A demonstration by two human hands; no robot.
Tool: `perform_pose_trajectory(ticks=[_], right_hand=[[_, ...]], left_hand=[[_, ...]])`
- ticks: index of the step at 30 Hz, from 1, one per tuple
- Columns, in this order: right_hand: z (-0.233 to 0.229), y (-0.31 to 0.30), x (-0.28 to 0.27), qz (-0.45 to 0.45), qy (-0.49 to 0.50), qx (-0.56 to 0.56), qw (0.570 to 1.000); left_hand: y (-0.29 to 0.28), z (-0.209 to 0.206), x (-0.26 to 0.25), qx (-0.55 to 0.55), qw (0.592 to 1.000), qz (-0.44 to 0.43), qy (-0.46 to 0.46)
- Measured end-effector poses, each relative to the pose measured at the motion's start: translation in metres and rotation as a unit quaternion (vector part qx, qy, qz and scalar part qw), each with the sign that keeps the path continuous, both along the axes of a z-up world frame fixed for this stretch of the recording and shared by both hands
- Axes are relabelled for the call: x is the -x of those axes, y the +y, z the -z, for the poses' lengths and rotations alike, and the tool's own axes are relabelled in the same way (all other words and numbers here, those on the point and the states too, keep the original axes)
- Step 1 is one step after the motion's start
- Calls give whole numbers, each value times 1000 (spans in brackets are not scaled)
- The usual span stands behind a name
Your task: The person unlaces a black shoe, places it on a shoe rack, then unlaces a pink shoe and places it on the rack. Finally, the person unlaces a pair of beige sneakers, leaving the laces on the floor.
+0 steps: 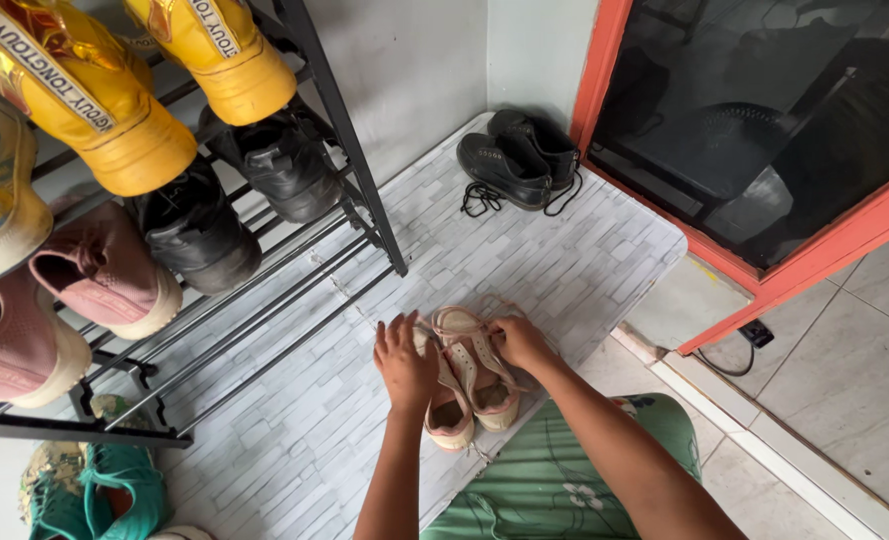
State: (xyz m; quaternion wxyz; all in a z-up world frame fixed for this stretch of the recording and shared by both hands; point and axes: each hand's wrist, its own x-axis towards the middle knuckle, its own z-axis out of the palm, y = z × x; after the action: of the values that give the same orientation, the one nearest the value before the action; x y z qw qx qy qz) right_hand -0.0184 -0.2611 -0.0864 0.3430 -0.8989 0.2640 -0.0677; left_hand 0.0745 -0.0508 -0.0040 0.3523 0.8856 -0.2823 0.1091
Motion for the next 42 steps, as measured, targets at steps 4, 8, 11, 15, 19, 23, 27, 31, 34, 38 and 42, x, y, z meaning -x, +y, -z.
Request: perform_pose_trajectory(ticks=[4,8,11,15,19,23,27,31,34,38,42], right_hand=[[-4,-11,-9,-28,-127,-29,991],[-22,-13,-17,-8,-150,-40,988],[-31,-19,-17,22,-104,-56,993],[-21,-28,-17,34,-144,-96,984],[-1,-28,-17,-28,-133,-64,989],[4,-21,-18,-54,-96,-38,993],[2,-12,-21,-69,-82,-73,991],[3,-5,-21,-105,-113,-52,987],[4,-6,-21,-60,-140,-26,988],[-11,-26,-19,0,-167,-30,985],[-39,-53,-18,10,-245,57,968]], left_hand=[[-17,9,-4,-57,996,73,12],[-36,28,-11,-110,987,108,43],[-47,47,-16,-132,984,110,51],[-53,68,-21,-130,985,103,50],[-56,74,-27,-107,985,98,94],[-58,67,-31,-37,990,100,96],[-54,59,-32,13,988,98,118],[-49,52,-34,121,977,121,126],[-43,45,-34,142,971,96,165],[-32,28,-33,146,969,66,188],[-27,4,-30,155,964,51,208]])
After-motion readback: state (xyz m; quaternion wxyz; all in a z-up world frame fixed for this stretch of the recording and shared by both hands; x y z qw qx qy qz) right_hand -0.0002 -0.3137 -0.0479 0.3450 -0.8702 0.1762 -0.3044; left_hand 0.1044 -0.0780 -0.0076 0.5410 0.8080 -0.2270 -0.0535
